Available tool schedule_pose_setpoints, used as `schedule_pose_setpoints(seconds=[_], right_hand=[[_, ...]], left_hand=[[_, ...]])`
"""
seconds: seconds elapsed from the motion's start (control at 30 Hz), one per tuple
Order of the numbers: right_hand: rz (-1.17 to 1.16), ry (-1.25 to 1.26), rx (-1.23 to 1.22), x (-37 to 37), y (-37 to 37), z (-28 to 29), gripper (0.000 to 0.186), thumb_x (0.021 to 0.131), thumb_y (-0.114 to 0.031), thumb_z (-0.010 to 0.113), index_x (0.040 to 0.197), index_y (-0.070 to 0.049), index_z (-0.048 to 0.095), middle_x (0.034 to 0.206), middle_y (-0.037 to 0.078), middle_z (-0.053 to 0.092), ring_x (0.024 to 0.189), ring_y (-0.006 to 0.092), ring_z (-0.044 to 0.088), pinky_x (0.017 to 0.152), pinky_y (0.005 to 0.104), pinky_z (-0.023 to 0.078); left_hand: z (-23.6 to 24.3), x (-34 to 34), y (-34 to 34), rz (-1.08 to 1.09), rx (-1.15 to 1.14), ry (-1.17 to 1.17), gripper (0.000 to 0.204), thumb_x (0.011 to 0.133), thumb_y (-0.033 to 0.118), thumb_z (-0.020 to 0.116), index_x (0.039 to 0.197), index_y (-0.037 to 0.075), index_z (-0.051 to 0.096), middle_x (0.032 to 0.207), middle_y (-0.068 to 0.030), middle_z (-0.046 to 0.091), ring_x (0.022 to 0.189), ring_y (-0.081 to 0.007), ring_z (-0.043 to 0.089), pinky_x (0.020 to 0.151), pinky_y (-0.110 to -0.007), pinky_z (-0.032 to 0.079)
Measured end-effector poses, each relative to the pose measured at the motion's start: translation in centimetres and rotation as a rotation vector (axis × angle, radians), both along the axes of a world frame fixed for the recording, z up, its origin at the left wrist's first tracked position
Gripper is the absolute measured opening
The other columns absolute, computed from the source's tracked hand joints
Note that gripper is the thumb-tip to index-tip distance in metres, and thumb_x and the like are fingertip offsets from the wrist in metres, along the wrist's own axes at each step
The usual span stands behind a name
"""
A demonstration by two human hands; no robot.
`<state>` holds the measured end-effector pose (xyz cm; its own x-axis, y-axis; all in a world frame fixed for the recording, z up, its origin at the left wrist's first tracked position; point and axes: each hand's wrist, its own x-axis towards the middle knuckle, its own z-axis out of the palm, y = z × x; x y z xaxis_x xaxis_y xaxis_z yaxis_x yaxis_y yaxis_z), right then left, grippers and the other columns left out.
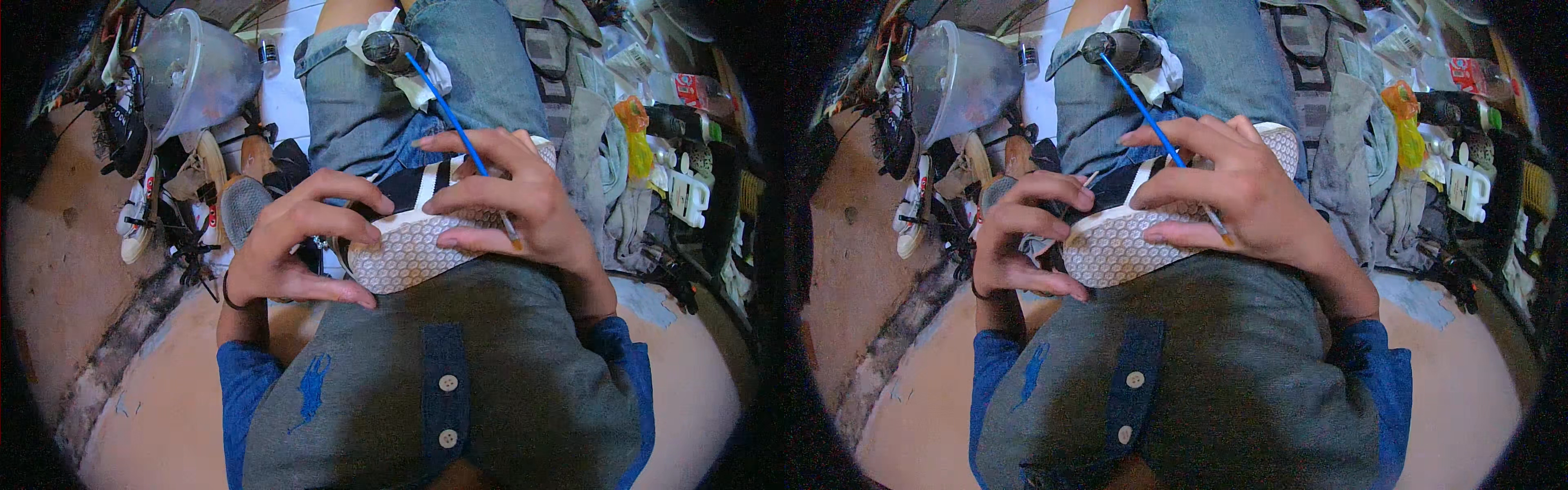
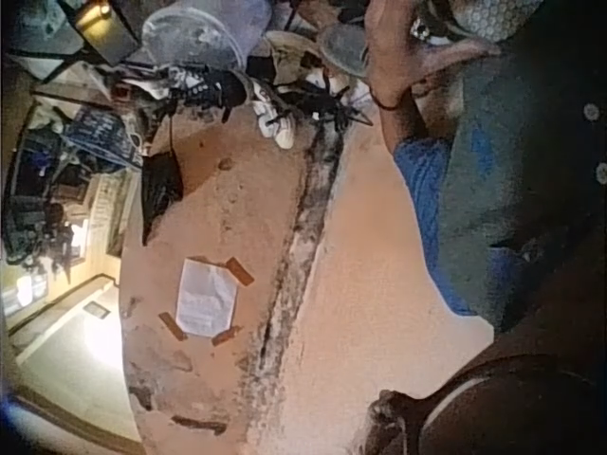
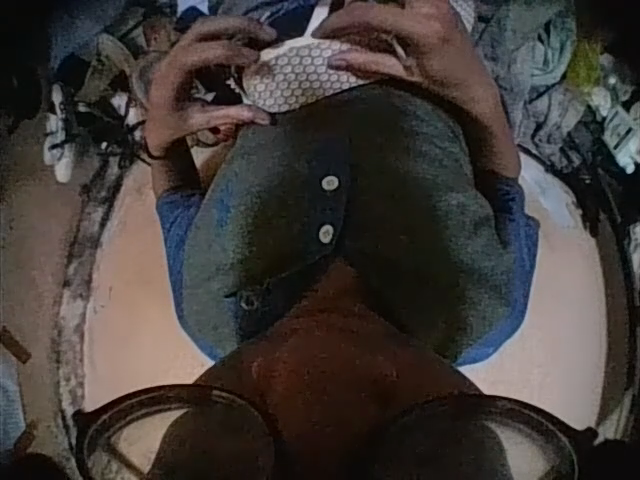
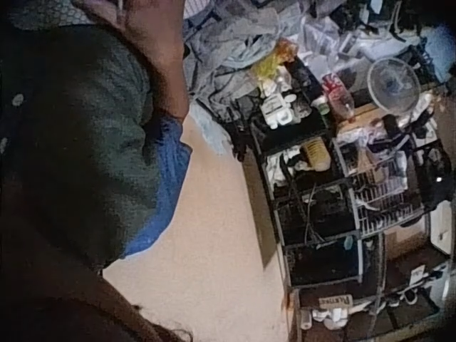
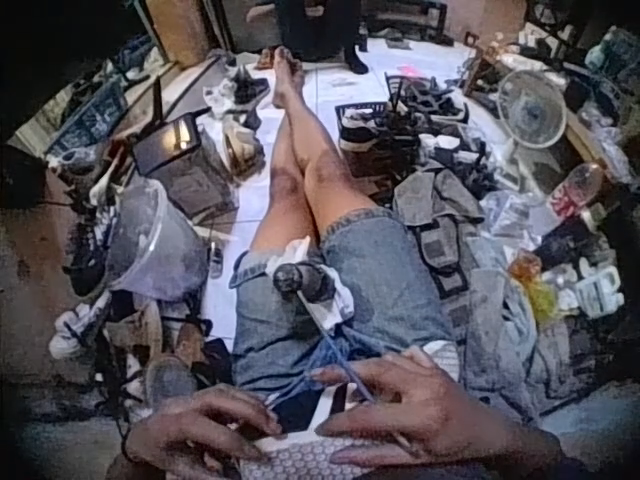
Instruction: Applying adhesive and repairing the sole and upper of a sneaker.
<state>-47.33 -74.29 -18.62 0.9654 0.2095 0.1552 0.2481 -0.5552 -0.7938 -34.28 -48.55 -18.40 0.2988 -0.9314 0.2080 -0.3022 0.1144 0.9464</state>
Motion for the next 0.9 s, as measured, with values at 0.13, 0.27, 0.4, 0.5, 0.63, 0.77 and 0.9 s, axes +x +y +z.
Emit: schedule_pose_setpoints(seconds=[0.13,0.27,0.4,0.5,0.63,0.77,0.9], right_hand=[[-0.011,-0.012,0.019,0.1,0.0,0.0,0.029,0.074,-0.035,0.081,0.094,-0.015,0.071,0.128,0.005,0.062,0.106,0.0226,0.061,0.083,0.0367,0.039],[-0.015,-0.011,0.019,0.3,0.0,0.0,0.030,0.074,-0.035,0.081,0.094,-0.015,0.070,0.128,0.005,0.062,0.104,0.0231,0.061,0.084,0.0371,0.040],[0.005,-0.019,-0.015,0.3,0.0,0.2,0.031,0.075,-0.034,0.080,0.096,-0.015,0.068,0.127,0.004,0.061,0.105,0.0232,0.060,0.085,0.0367,0.038],[0.014,-0.004,-0.032,0.3,-0.1,0.3,0.031,0.076,-0.034,0.080,0.097,-0.016,0.066,0.126,0.004,0.061,0.107,0.0230,0.059,0.087,0.0361,0.037],[0.037,0.000,0.008,0.3,-0.2,0.3,0.033,0.074,-0.033,0.081,0.096,-0.016,0.065,0.125,0.004,0.060,0.108,0.0222,0.059,0.088,0.0356,0.035],[-0.031,0.060,0.137,0.0,-0.3,0.2,0.036,0.063,-0.024,0.089,0.089,-0.010,0.067,0.123,0.012,0.063,0.111,0.0259,0.060,0.094,0.0380,0.041],[-0.073,0.066,0.177,-0.1,-0.4,0.0,0.040,0.061,-0.023,0.091,0.087,-0.008,0.065,0.119,0.014,0.062,0.110,0.0283,0.061,0.092,0.0382,0.046]], left_hand=[[0.2,0.4,-0.4,-0.054,0.004,-0.008,0.068,0.054,0.026,0.097,0.109,0.009,0.059,0.115,-0.0183,0.065,0.108,-0.0354,0.062,0.096,-0.052,0.046],[0.4,0.5,-1.0,-0.105,0.035,-0.048,0.066,0.063,0.031,0.093,0.115,0.009,0.060,0.120,-0.0165,0.062,0.111,-0.0345,0.059,0.097,-0.048,0.044],[0.4,0.1,-1.5,-0.118,0.069,-0.107,0.064,0.068,0.031,0.089,0.119,0.008,0.059,0.124,-0.0141,0.060,0.115,-0.0338,0.056,0.099,-0.045,0.042],[0.5,0.0,-1.8,-0.114,0.071,-0.092,0.063,0.069,0.030,0.088,0.120,0.008,0.059,0.124,-0.0132,0.060,0.115,-0.0341,0.055,0.100,-0.046,0.041],[0.7,-0.1,-1.8,-0.121,0.073,-0.096,0.063,0.069,0.029,0.088,0.120,0.009,0.058,0.124,-0.0129,0.060,0.116,-0.0342,0.055,0.101,-0.046,0.040],[0.4,-0.3,-1.4,-0.090,0.116,-0.082,0.067,0.066,0.029,0.091,0.120,0.009,0.056,0.129,-0.0167,0.060,0.120,-0.0349,0.054,0.103,-0.047,0.039],[-0.5,-0.8,-0.9,-0.071,0.080,-0.092,0.080,0.060,0.030,0.095,0.124,0.011,0.051,0.135,-0.0240,0.058,0.122,-0.0358,0.053,0.103,-0.048,0.039]])
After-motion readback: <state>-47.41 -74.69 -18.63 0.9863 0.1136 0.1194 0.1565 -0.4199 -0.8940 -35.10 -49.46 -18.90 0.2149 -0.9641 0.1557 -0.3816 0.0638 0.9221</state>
